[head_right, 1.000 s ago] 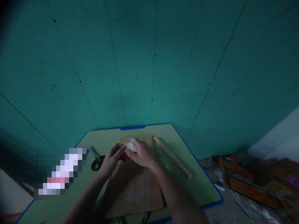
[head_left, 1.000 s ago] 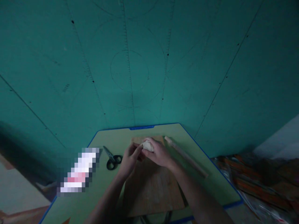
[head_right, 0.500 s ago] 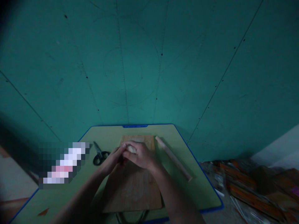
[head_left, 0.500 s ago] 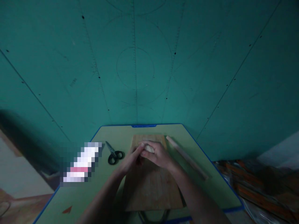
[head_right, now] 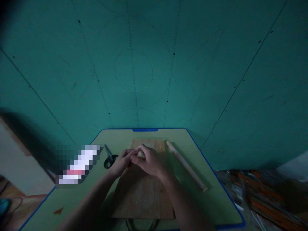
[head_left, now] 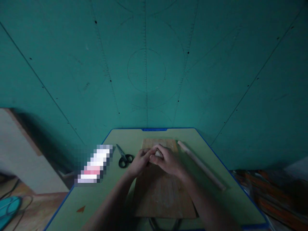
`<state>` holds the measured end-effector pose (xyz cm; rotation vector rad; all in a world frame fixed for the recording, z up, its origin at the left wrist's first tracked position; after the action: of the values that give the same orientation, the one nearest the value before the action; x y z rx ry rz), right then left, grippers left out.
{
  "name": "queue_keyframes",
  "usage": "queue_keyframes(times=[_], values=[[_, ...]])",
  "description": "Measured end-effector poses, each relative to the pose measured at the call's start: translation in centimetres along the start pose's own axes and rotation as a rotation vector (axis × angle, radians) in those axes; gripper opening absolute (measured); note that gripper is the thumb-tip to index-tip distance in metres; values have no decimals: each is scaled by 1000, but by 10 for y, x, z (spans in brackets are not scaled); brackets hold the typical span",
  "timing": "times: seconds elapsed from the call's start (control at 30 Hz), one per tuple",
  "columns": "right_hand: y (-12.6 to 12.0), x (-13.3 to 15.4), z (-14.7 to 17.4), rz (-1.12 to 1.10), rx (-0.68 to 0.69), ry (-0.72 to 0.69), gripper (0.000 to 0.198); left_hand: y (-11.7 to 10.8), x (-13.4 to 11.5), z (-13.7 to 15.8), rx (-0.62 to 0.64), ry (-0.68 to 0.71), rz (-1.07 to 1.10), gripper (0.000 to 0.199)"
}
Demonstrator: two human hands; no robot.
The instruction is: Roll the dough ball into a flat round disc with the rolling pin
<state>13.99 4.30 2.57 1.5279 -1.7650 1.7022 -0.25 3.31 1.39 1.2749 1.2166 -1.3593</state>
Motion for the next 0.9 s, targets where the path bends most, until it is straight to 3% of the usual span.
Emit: queue_keyframes(times=[0.13, 0.23, 0.4, 0.67, 0.9], values=[[3, -8, -2, 60, -70, 90, 29, -2, 4, 0, -125, -31, 28, 59], [1, -12, -2, 3, -158, 136, 32, -1, 4, 3, -46, -51, 89, 60], [-1, -12, -2, -106, -176, 91, 37, 0, -6, 9, -27, 157, -206, 47], [-8, -8, 0, -55, -148, -30, 36, 5, -6, 17, 32, 225, -420, 51], [-12, -2, 6, -29, -142, 28, 35, 12, -8, 28, -18, 277, -273, 51]])
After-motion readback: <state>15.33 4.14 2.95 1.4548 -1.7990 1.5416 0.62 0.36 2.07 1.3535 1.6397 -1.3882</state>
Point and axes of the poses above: each hand's wrist, its own z-axis away from the middle knuckle, its own y-axis out of the palm, x = y × z, the point moved 2 cm from there along -z, towards the middle knuckle, and after that the axes turned 3 degrees about -x, right-handed, at the moved point
